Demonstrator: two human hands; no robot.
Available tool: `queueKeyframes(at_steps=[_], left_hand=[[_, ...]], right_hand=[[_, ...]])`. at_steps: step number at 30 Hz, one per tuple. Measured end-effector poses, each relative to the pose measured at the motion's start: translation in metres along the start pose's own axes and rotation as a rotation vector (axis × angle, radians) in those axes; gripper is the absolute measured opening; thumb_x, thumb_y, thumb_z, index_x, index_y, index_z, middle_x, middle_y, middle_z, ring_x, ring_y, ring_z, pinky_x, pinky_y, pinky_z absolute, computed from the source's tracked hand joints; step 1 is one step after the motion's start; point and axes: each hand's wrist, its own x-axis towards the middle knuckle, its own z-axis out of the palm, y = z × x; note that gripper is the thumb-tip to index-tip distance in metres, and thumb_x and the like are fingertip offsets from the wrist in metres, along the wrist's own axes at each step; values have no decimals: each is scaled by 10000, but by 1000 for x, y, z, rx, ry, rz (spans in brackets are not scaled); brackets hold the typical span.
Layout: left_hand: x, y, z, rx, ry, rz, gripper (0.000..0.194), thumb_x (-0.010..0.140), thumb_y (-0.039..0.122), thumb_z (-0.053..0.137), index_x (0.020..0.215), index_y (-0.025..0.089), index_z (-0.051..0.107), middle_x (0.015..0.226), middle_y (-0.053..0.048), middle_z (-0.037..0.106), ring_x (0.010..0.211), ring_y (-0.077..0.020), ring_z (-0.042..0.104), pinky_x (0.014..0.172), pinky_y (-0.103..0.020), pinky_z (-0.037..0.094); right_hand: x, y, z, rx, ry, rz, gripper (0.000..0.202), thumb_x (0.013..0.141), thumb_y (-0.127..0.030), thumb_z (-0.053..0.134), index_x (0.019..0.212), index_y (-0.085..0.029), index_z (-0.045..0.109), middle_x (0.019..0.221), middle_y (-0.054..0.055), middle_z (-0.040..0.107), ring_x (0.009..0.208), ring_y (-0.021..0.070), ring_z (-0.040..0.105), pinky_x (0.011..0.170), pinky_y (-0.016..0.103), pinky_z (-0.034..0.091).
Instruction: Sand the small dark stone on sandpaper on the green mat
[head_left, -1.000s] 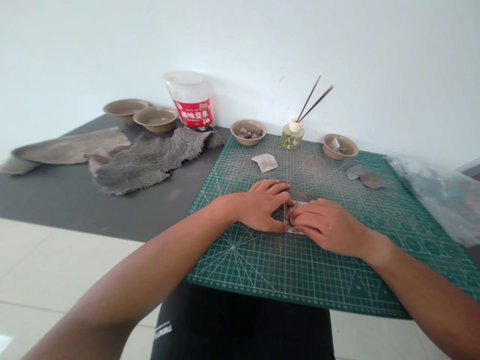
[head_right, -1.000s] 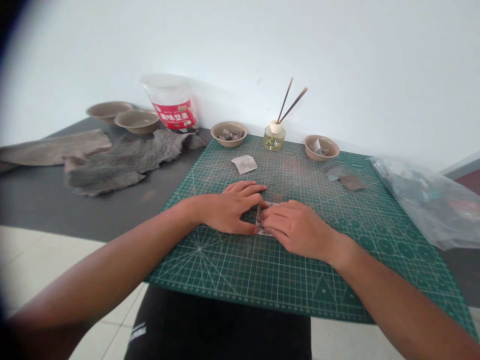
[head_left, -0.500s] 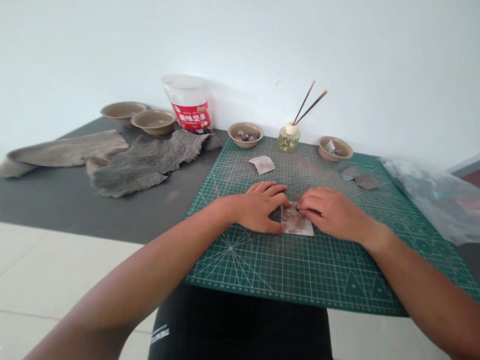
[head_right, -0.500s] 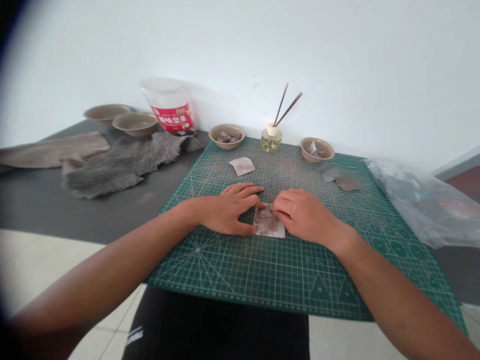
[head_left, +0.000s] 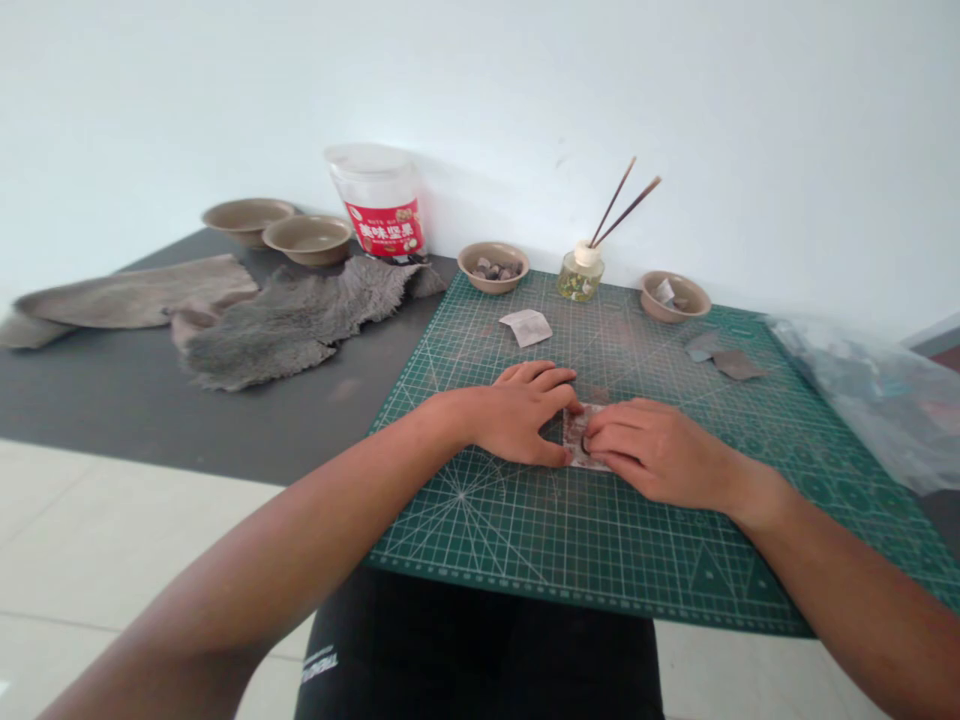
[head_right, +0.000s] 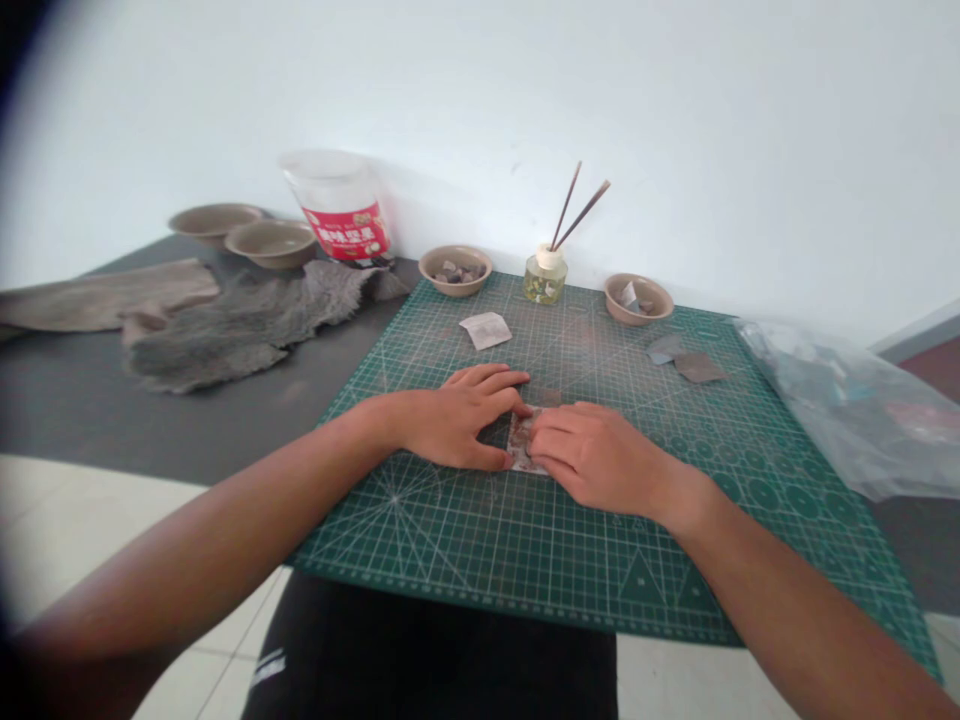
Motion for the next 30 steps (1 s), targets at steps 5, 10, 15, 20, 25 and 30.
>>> queueKeyframes(at_steps=[5, 10, 15, 20, 25, 30], left_hand=[[1, -1, 1, 4, 6, -1, 646, 863, 643, 580, 1376, 270, 462, 1646, -120, 176, 1520, -363, 72, 1185, -562, 147], [1, -1, 1, -2, -6, 0, 654, 852, 649, 586, 1354, 246, 475, 1644, -128, 182, 1521, -361, 66, 1190, -536, 157], [1, -1, 0, 2, -1, -9, 653, 858, 653, 577, 1370, 265, 465, 1647, -120, 172, 1521, -361, 62, 1186, -553, 149], [1, -1, 0, -15, -16, -14, 658, 850, 649, 583, 1369, 263, 464, 1651, -110, 167, 1522, -349, 63, 1191, -549, 146], [0, -3, 0, -27, 20, -2, 660, 851, 633, 594, 1372, 257, 443, 1638, -106, 211, 1520, -336, 85, 1195, -536, 153], [-1, -2, 0, 2, 9, 13, 644, 855, 637, 595, 1356, 252, 466, 1647, -111, 185, 1520, -357, 72, 1194, -545, 150]], right_hand=[[-1, 5, -2, -134, 15, 151, 154, 971, -198, 530, 934, -193, 679, 985, 64, 720, 907, 218, 648, 819, 370, 450], [-3, 0, 3, -23, 2, -7, 149, 971, -218, 545, 987, -214, 692, 1058, 53, 725, 946, 202, 653, 824, 346, 444], [0, 1, 1, -88, 15, 114, 161, 987, -216, 523, 965, -201, 683, 1021, 56, 725, 956, 215, 651, 818, 363, 425], [-6, 1, -4, 35, -58, 25, 166, 1000, -236, 517, 1003, -221, 683, 1039, 38, 717, 957, 190, 646, 854, 357, 434], [-9, -4, -1, 78, -46, 33, 171, 999, -245, 522, 983, -219, 691, 1002, 39, 719, 914, 182, 649, 823, 354, 451], [-6, -6, 6, 75, 8, -42, 158, 981, -233, 545, 990, -216, 702, 1035, 55, 728, 949, 198, 656, 831, 359, 467]])
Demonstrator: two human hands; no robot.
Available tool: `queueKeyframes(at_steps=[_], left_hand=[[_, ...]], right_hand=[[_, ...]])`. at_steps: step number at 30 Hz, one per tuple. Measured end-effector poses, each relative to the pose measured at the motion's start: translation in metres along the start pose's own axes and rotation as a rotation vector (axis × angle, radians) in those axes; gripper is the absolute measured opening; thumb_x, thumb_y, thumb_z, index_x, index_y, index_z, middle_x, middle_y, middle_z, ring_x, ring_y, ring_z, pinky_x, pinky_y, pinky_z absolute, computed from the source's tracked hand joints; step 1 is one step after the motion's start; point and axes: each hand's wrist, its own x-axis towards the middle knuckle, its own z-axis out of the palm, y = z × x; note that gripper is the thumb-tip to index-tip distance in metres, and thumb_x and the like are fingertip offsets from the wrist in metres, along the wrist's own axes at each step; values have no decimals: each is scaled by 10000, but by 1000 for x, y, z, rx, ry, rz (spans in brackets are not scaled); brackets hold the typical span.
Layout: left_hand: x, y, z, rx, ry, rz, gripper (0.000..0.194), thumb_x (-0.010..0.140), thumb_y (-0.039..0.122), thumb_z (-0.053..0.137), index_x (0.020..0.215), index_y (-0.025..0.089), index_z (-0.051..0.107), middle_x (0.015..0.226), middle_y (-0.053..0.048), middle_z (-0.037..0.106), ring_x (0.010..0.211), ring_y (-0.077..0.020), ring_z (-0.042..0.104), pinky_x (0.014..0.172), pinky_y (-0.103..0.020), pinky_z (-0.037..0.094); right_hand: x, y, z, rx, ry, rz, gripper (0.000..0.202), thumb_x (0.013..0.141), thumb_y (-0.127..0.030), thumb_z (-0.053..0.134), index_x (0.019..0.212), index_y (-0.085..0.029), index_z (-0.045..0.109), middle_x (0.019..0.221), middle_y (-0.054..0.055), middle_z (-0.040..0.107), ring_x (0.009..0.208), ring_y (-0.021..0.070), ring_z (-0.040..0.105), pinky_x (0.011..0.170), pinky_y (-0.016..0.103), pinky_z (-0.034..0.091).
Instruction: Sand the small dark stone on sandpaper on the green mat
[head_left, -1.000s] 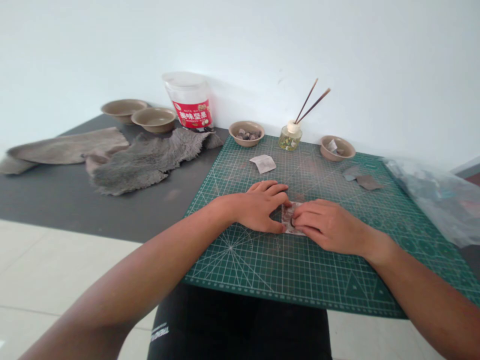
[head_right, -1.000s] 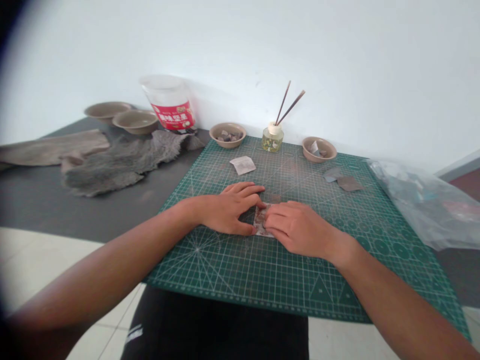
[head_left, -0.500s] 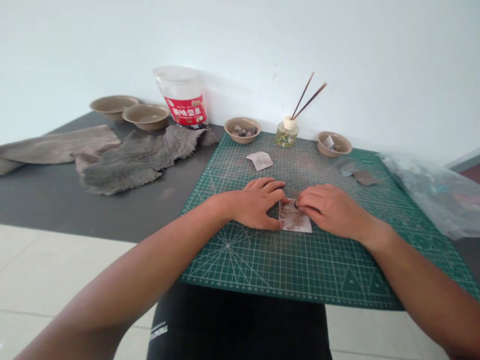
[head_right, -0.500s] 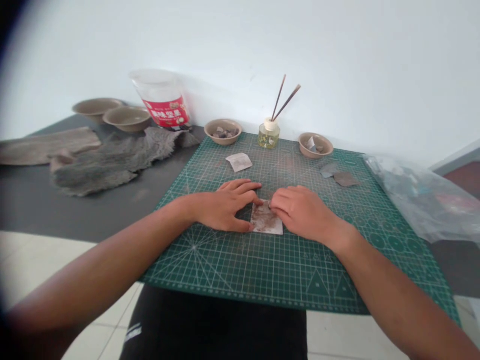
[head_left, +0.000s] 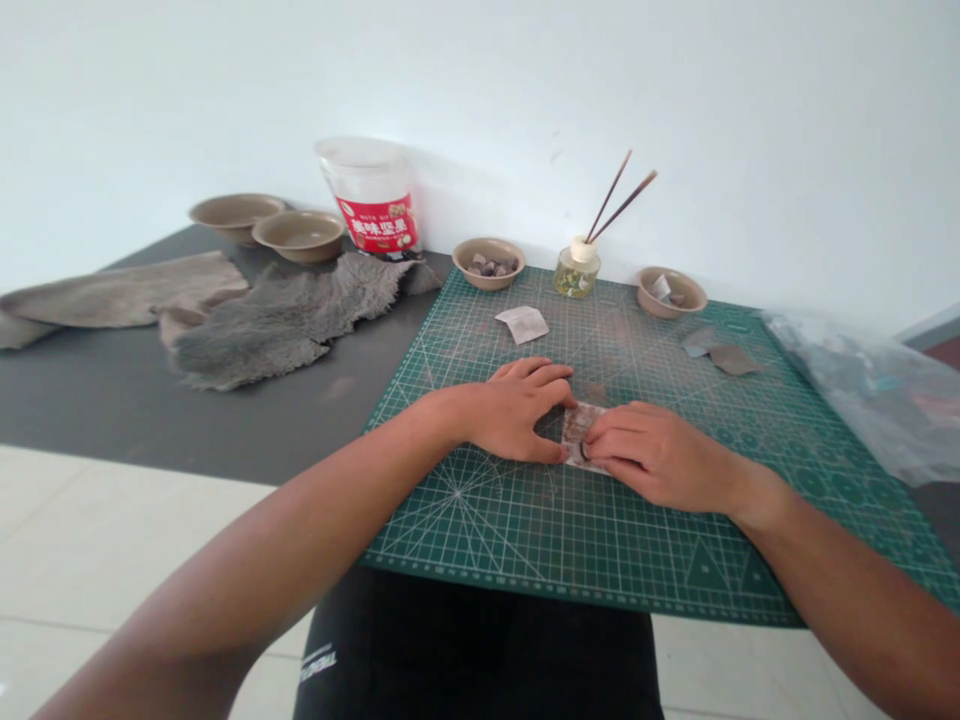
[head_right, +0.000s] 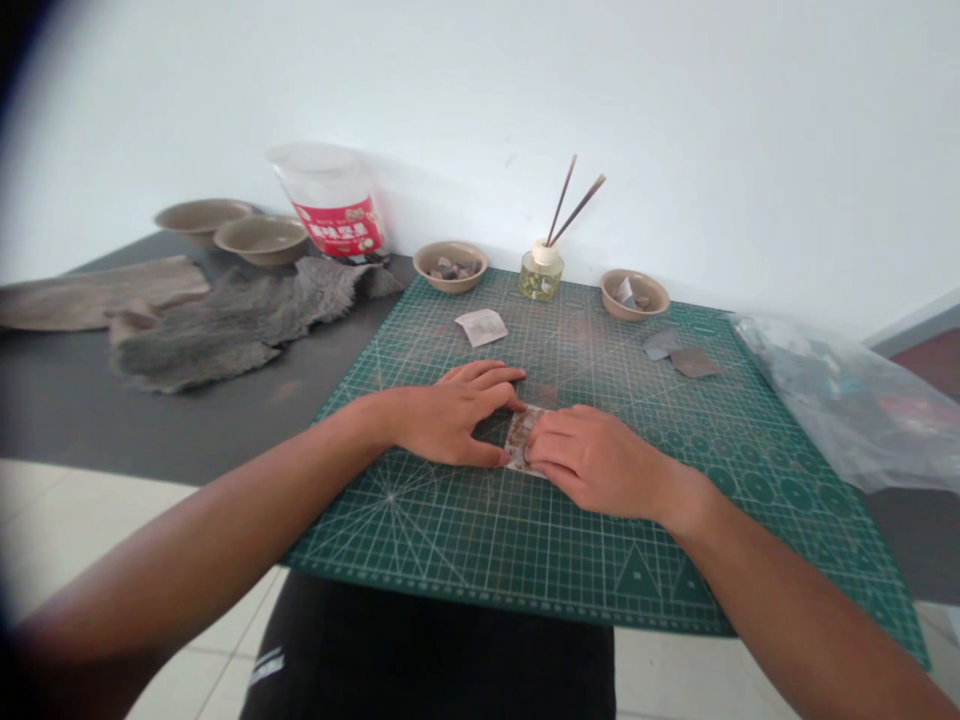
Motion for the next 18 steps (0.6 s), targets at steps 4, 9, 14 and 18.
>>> queueKeyframes(at_steps=[4, 9, 14, 18], left_hand=[[-2, 3, 2, 8, 11, -9, 632, 876, 631, 572, 1358, 233, 476, 1648, -117, 180, 1522, -353, 73, 1203, -521, 143], [-4, 7, 4, 15, 32, -17, 646, 874, 637, 575, 1352, 213, 483, 1643, -135, 189, 1523, -351, 74, 1206, -516, 137], [-5, 7, 4, 19, 35, -17, 652, 881, 633, 566, 1362, 203, 480, 1637, -149, 194, 1520, -355, 92, 1206, -515, 146], [-7, 8, 4, 16, 43, -20, 665, 863, 656, 568, 1344, 205, 484, 1633, -146, 206, 1516, -364, 101, 1202, -522, 160]], right_hand=[[4, 4, 1, -84, 41, 95, 146, 970, -210, 552, 977, -204, 698, 1049, 60, 725, 966, 209, 656, 841, 366, 462], [4, 4, 0, -72, 23, 47, 148, 977, -233, 555, 989, -217, 702, 1042, 49, 738, 953, 202, 666, 852, 364, 457], [6, 5, 1, -99, 77, 157, 142, 968, -211, 556, 983, -209, 697, 1064, 56, 735, 974, 213, 670, 868, 376, 476], [4, 6, 2, -20, 68, 112, 142, 970, -221, 556, 995, -214, 695, 1069, 58, 733, 960, 201, 677, 853, 362, 511]])
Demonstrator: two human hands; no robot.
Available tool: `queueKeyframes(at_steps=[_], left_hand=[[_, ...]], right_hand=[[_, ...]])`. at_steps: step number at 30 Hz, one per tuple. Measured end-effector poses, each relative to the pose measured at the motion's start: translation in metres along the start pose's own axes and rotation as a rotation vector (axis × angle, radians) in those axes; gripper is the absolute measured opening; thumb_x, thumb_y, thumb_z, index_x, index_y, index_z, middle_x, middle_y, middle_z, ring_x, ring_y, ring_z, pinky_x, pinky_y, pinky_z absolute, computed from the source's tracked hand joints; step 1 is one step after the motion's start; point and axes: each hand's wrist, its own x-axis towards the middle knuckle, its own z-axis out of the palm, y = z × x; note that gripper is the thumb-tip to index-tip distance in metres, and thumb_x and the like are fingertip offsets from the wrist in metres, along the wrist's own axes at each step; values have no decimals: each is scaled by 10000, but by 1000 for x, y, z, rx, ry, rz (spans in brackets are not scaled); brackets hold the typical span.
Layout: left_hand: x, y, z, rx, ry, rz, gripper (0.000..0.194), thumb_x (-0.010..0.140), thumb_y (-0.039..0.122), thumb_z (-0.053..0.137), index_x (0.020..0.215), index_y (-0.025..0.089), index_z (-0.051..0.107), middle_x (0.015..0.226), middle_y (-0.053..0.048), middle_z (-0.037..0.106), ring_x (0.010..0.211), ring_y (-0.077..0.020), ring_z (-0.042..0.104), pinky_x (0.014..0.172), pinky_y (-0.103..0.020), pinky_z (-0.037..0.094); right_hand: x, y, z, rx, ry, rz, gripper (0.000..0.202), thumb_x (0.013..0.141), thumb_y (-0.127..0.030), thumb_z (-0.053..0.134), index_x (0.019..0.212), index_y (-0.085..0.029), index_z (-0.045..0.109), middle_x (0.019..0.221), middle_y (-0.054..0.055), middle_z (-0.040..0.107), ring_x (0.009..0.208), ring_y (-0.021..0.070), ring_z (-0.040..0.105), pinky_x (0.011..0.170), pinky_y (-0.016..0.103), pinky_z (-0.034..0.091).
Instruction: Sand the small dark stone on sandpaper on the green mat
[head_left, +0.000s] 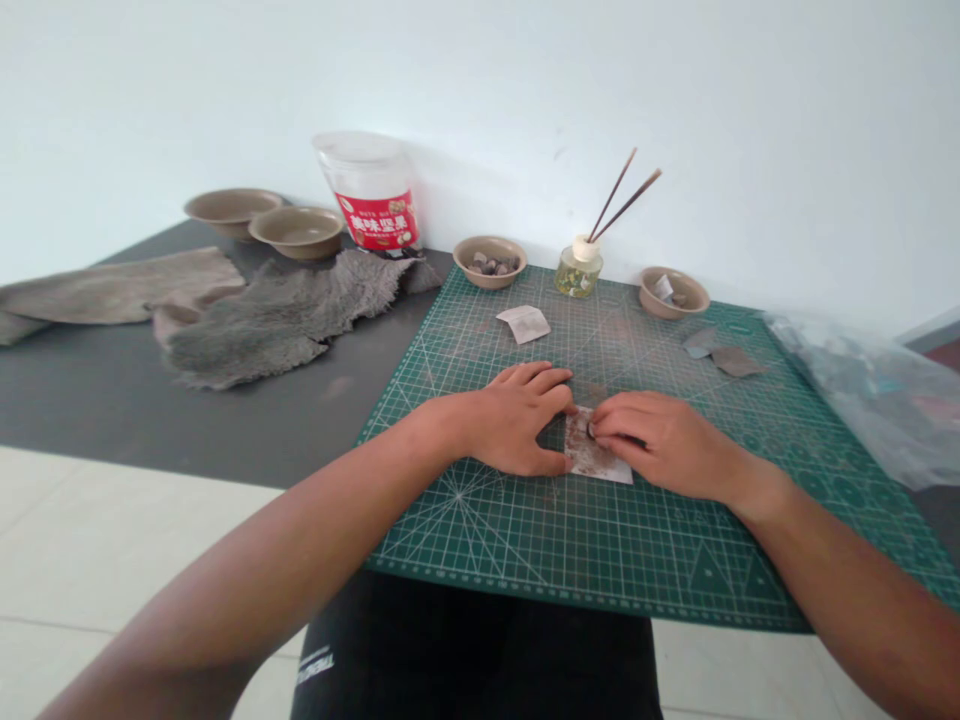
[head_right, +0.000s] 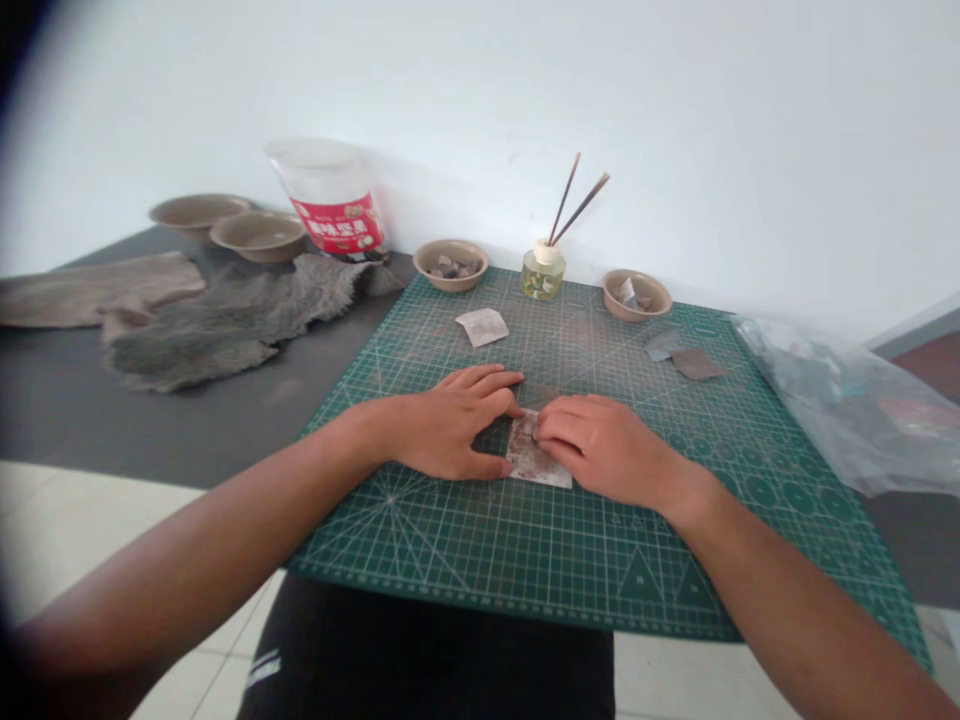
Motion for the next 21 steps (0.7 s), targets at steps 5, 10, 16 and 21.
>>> queueKeyframes(at_steps=[5, 10, 16, 21], left_hand=[[0, 1, 1, 5, 2, -4, 665, 860, 655, 566, 1344, 206, 486, 1628, -140, 225, 1520, -357, 96, 1206, -507, 156], [1, 2, 1, -4, 1, -23, 646, 848, 645, 588, 1319, 212, 497, 1633, -134, 215, 1521, -355, 94, 1204, -512, 163], [0, 2, 1, -8, -1, -16, 673, 857, 658, 577, 1343, 201, 488, 1630, -146, 213, 1521, -356, 94, 1207, -506, 153], [1, 1, 1, -14, -8, -24, 664, 848, 677, 574, 1322, 219, 490, 1636, -125, 208, 1523, -353, 81, 1206, -517, 151]], right_hand=[[0, 2, -1, -58, 20, 11, 152, 961, -202, 555, 987, -217, 704, 1072, 62, 733, 981, 219, 675, 866, 383, 516], [-1, 0, -4, -43, -10, 4, 146, 953, -200, 564, 943, -219, 708, 1030, 57, 737, 938, 211, 682, 847, 373, 526], [0, -5, -2, -84, -15, 18, 161, 980, -216, 531, 983, -209, 691, 1057, 73, 718, 971, 217, 666, 864, 376, 521], [-1, -4, -6, -46, -80, 14, 153, 974, -206, 540, 936, -213, 687, 1011, 54, 714, 908, 193, 667, 821, 348, 518]])
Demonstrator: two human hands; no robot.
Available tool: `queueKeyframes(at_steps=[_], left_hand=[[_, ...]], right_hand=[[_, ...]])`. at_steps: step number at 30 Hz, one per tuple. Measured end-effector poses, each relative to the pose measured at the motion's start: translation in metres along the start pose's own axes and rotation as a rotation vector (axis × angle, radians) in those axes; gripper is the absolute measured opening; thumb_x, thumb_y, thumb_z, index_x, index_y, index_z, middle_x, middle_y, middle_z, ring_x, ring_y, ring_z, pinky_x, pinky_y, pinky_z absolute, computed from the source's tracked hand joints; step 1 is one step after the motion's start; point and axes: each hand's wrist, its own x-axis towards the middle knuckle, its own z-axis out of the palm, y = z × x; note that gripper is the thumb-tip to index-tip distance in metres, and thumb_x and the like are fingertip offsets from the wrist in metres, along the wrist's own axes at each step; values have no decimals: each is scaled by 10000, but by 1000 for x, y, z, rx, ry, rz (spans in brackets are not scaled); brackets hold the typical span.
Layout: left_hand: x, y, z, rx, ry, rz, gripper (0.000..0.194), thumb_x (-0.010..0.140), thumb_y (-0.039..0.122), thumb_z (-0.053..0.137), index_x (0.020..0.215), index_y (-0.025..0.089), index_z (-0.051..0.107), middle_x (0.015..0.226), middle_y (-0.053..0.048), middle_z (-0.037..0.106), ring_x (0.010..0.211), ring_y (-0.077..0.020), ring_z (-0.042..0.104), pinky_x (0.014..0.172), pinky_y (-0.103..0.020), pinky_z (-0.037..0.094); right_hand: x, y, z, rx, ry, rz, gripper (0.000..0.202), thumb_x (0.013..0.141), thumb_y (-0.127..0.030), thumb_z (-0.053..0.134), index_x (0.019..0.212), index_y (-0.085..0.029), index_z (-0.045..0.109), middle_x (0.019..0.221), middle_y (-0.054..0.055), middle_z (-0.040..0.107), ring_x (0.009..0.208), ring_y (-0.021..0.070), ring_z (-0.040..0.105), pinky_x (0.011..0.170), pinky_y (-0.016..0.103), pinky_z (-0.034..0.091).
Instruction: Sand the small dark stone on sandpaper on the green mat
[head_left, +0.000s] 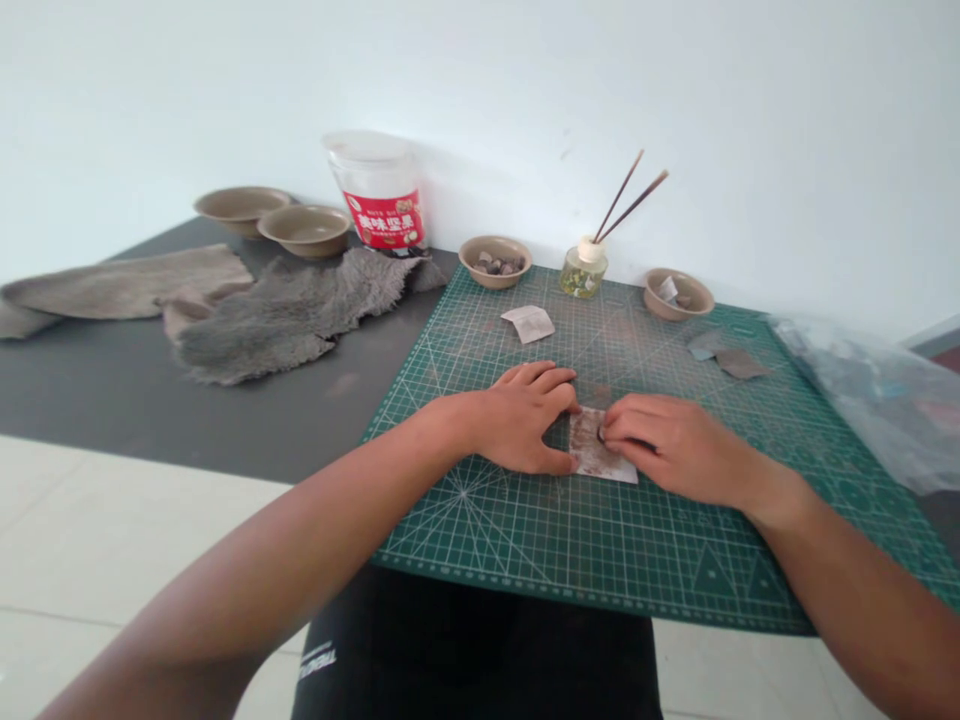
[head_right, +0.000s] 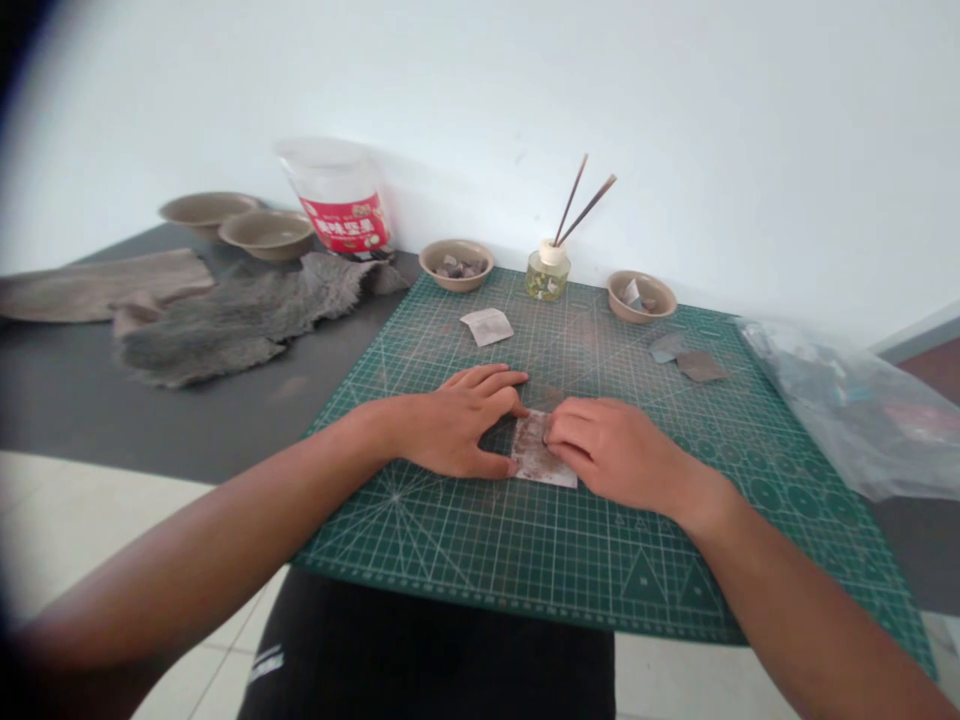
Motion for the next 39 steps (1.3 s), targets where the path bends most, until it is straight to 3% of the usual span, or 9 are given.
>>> queueKeyframes(at_steps=[3, 6, 13, 18, 22, 24, 28, 33, 39], left_hand=[[0, 0, 0, -6, -4, 5, 679, 851, 677, 567, 1344, 218, 480, 1635, -126, 209, 1524, -356, 72, 1207, -527, 146], [0, 0, 1, -2, 3, 0, 678, 850, 667, 576, 1342, 208, 488, 1636, -143, 197, 1522, -363, 82, 1205, -525, 155], [1, -1, 0, -13, -4, 14, 704, 839, 689, 576, 1349, 213, 485, 1634, -135, 206, 1522, -364, 71, 1208, -530, 147], [1, 0, 0, -10, -5, -9, 678, 849, 670, 579, 1334, 204, 497, 1637, -144, 192, 1521, -363, 79, 1206, -523, 152], [1, -1, 0, -6, -12, 5, 700, 843, 688, 570, 1348, 210, 492, 1637, -134, 198, 1523, -356, 70, 1210, -519, 147], [1, -2, 0, 0, -18, 15, 712, 842, 696, 564, 1361, 215, 483, 1640, -130, 189, 1524, -357, 64, 1209, -522, 146], [1, -2, 1, 19, -19, 1, 721, 846, 683, 572, 1380, 210, 468, 1642, -138, 178, 1523, -358, 66, 1210, -517, 141], [1, 0, 0, 16, -32, 5, 721, 855, 693, 552, 1372, 197, 464, 1645, -150, 170, 1523, -367, 64, 1203, -533, 148], [1, -1, 2, 17, -22, -1, 715, 865, 689, 539, 1391, 212, 452, 1649, -140, 163, 1525, -366, 52, 1203, -546, 131]], right_hand=[[2, -5, 3, 4, 33, -40, 153, 978, -223, 539, 985, -215, 692, 1058, 61, 714, 956, 204, 667, 839, 356, 516], [3, 0, 2, -54, 74, 49, 169, 984, -208, 517, 968, -205, 685, 1041, 73, 711, 973, 218, 660, 867, 372, 509], [3, -2, 1, 37, -38, -26, 167, 995, -241, 514, 978, -217, 679, 1049, 50, 692, 896, 176, 661, 796, 311, 508], [6, 1, -1, -83, 10, 99, 175, 992, -202, 488, 956, -191, 658, 1020, 76, 681, 901, 201, 655, 782, 332, 497], [1, 2, -4, 26, -95, -15, 171, 997, -241, 508, 973, -224, 676, 1036, 40, 692, 860, 164, 663, 761, 298, 501], [2, 0, -2, 33, -73, -43, 183, 1000, -249, 501, 1011, -229, 683, 1086, 41, 694, 886, 165, 669, 765, 292, 506], [5, 5, -4, -37, 5, 99, 188, 995, -233, 491, 996, -207, 677, 1055, 61, 704, 910, 193, 674, 762, 309, 509], [1, 3, -8, 111, -138, 27, 168, 989, -256, 519, 944, -234, 679, 1043, 25, 698, 872, 158, 673, 769, 282, 509], [3, 2, -2, 0, -12, 137, 190, 1001, -224, 473, 1007, -217, 663, 1111, 59, 673, 971, 201, 660, 844, 337, 502]])
